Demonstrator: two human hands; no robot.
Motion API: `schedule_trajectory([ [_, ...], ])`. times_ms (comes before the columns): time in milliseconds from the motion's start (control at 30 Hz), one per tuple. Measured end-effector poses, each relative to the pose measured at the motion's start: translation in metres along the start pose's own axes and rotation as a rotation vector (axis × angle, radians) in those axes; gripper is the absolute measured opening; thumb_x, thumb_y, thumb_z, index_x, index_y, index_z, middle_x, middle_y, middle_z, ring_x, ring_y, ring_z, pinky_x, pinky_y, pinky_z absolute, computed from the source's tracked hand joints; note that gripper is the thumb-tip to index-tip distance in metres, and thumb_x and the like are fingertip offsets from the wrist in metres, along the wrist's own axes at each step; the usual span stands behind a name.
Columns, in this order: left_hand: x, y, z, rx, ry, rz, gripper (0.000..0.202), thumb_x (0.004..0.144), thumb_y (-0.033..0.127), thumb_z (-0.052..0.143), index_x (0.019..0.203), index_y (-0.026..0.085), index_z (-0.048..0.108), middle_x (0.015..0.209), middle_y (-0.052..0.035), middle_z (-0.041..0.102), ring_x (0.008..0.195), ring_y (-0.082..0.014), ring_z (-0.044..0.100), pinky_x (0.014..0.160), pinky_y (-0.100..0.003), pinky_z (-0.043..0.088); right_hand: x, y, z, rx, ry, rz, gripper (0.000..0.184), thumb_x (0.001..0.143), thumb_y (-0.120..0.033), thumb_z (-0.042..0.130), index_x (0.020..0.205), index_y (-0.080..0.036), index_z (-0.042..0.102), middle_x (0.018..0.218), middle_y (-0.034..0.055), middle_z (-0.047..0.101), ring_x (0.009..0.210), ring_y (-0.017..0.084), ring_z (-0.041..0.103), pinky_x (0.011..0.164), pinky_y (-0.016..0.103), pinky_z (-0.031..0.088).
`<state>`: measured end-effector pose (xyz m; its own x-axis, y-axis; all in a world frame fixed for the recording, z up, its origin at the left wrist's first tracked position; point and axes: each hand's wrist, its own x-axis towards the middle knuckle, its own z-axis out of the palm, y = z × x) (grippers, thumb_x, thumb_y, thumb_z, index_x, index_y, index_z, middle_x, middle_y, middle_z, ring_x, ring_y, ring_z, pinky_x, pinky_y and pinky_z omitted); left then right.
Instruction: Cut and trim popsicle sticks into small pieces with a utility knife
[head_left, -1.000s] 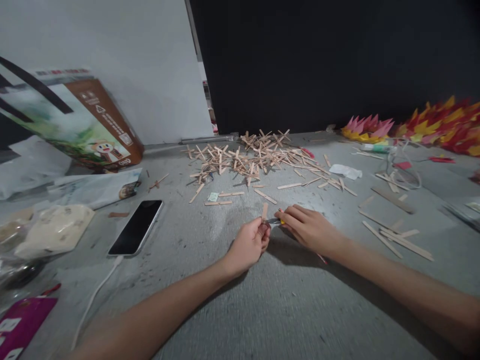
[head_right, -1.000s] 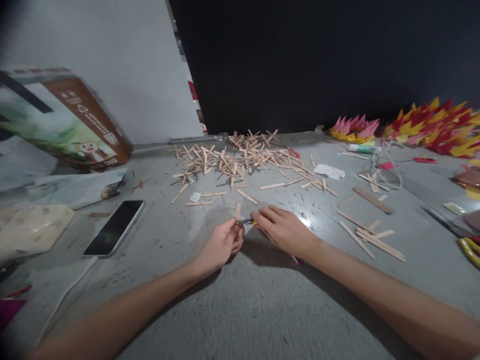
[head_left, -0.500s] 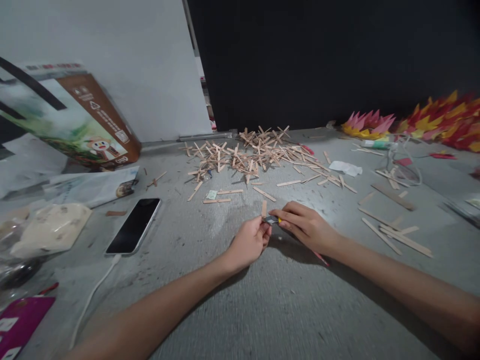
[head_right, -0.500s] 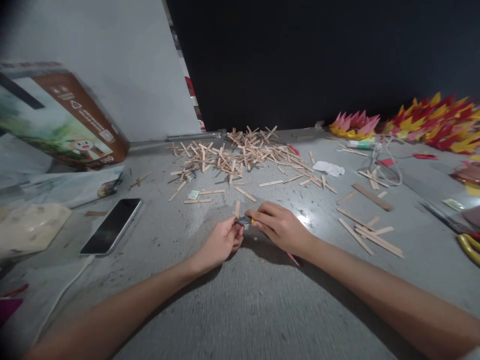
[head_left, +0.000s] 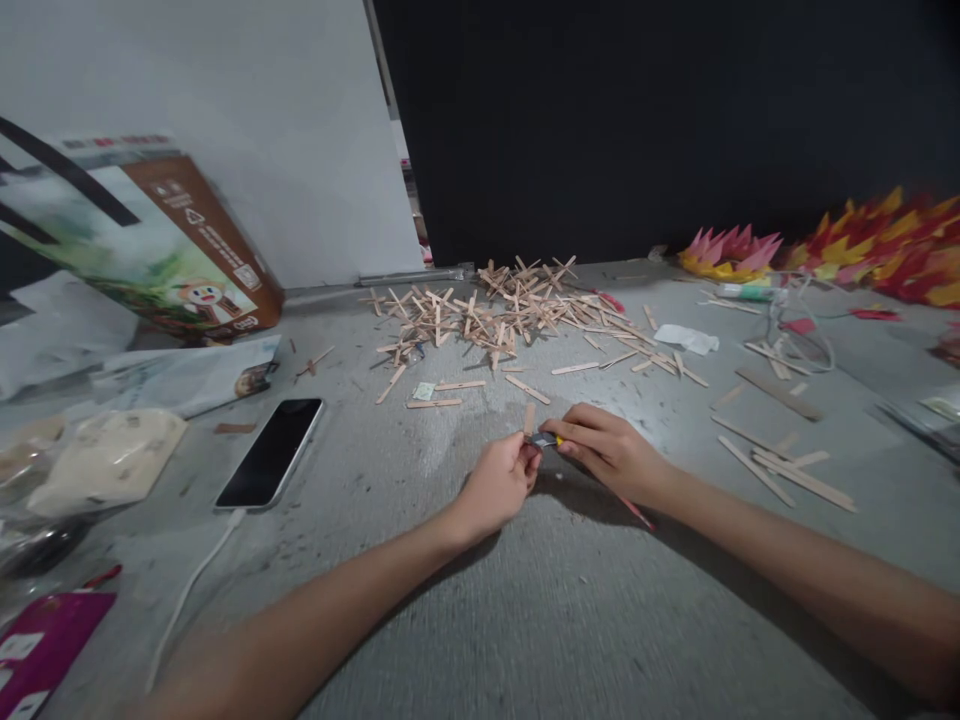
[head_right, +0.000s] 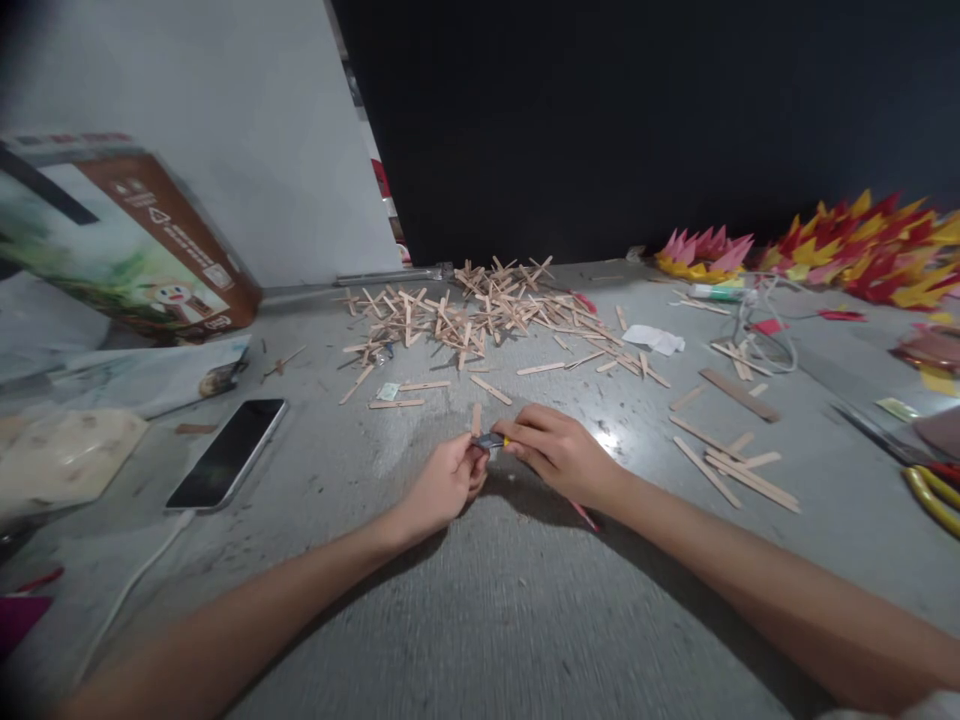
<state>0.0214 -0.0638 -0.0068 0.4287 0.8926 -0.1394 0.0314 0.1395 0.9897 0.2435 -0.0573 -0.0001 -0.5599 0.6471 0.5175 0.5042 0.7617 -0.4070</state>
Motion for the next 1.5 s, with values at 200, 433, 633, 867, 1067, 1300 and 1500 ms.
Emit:
schedule_trajectory([
  [200, -0.007, 0.007, 0.0, -0.098, -0.055, 0.008, 0.018, 0.093, 0.029, 0.055, 0.079, 0.021, 0.047, 0.058, 0.0102, 0.034, 0.047, -0.0062, 0.025, 0.05, -0.021, 0.023, 0.001, -0.001, -0.001, 0.029, 0.027, -0.031, 0.031, 0.111, -0.026, 0.051, 0.136, -0.023, 0.068, 0.101, 0.0088, 0.067, 0.091, 0.02, 0.066, 0.08, 0.034, 0.055],
  [433, -0.002, -0.001, -0.002, 0.01, -0.026, 0.023, 0.02, 0.093, 0.027, 0.053, 0.075, 0.021, 0.046, 0.058, 0.0085, 0.037, 0.049, -0.0072, 0.03, 0.052, -0.021, 0.026, 0.002, -0.003, -0.002, -0.02, 0.04, -0.044, 0.031, 0.111, -0.027, 0.05, 0.135, -0.023, 0.069, 0.098, 0.0081, 0.068, 0.089, 0.021, 0.066, 0.077, 0.033, 0.055],
  [633, 0.001, -0.005, -0.002, 0.002, -0.046, 0.03, 0.021, 0.092, 0.024, 0.053, 0.073, 0.021, 0.044, 0.058, 0.0081, 0.038, 0.048, -0.0066, 0.029, 0.051, -0.021, 0.026, 0.0, -0.001, -0.001, -0.026, 0.023, -0.04, 0.032, 0.11, -0.026, 0.051, 0.138, -0.024, 0.067, 0.102, 0.0093, 0.068, 0.092, 0.022, 0.064, 0.081, 0.037, 0.054],
  [867, -0.002, -0.007, -0.003, 0.003, -0.023, 0.043, 0.022, 0.091, 0.028, 0.055, 0.073, 0.021, 0.044, 0.059, 0.0076, 0.037, 0.051, -0.0072, 0.03, 0.052, -0.02, 0.026, -0.001, -0.001, -0.001, -0.017, 0.016, -0.042, 0.035, 0.11, -0.026, 0.051, 0.142, -0.026, 0.066, 0.103, 0.009, 0.069, 0.092, 0.023, 0.065, 0.081, 0.037, 0.054],
  [1067, -0.002, -0.007, -0.001, 0.004, -0.006, 0.04, 0.022, 0.089, 0.028, 0.06, 0.073, 0.02, 0.047, 0.061, 0.0062, 0.039, 0.054, -0.0082, 0.033, 0.053, -0.021, 0.027, 0.001, -0.002, -0.001, -0.058, 0.026, -0.069, 0.034, 0.111, -0.027, 0.049, 0.141, -0.024, 0.066, 0.1, 0.009, 0.068, 0.09, 0.022, 0.063, 0.079, 0.037, 0.054],
  [1300, -0.01, 0.004, 0.001, -0.061, -0.03, 0.043, 0.023, 0.092, 0.028, 0.054, 0.074, 0.021, 0.043, 0.059, 0.0091, 0.034, 0.048, -0.0062, 0.026, 0.05, -0.022, 0.024, -0.001, -0.002, -0.001, -0.066, 0.025, -0.053, 0.034, 0.111, -0.029, 0.049, 0.14, -0.023, 0.067, 0.102, 0.0098, 0.069, 0.092, 0.022, 0.065, 0.08, 0.037, 0.055],
  [1500, -0.012, 0.005, 0.002, -0.073, -0.046, 0.067, 0.022, 0.091, 0.03, 0.054, 0.074, 0.022, 0.043, 0.058, 0.01, 0.032, 0.047, -0.0061, 0.025, 0.048, -0.022, 0.022, 0.0, -0.004, -0.003, -0.063, 0.033, -0.06, 0.034, 0.112, -0.03, 0.047, 0.139, -0.023, 0.067, 0.1, 0.0095, 0.068, 0.09, 0.022, 0.065, 0.079, 0.037, 0.056],
])
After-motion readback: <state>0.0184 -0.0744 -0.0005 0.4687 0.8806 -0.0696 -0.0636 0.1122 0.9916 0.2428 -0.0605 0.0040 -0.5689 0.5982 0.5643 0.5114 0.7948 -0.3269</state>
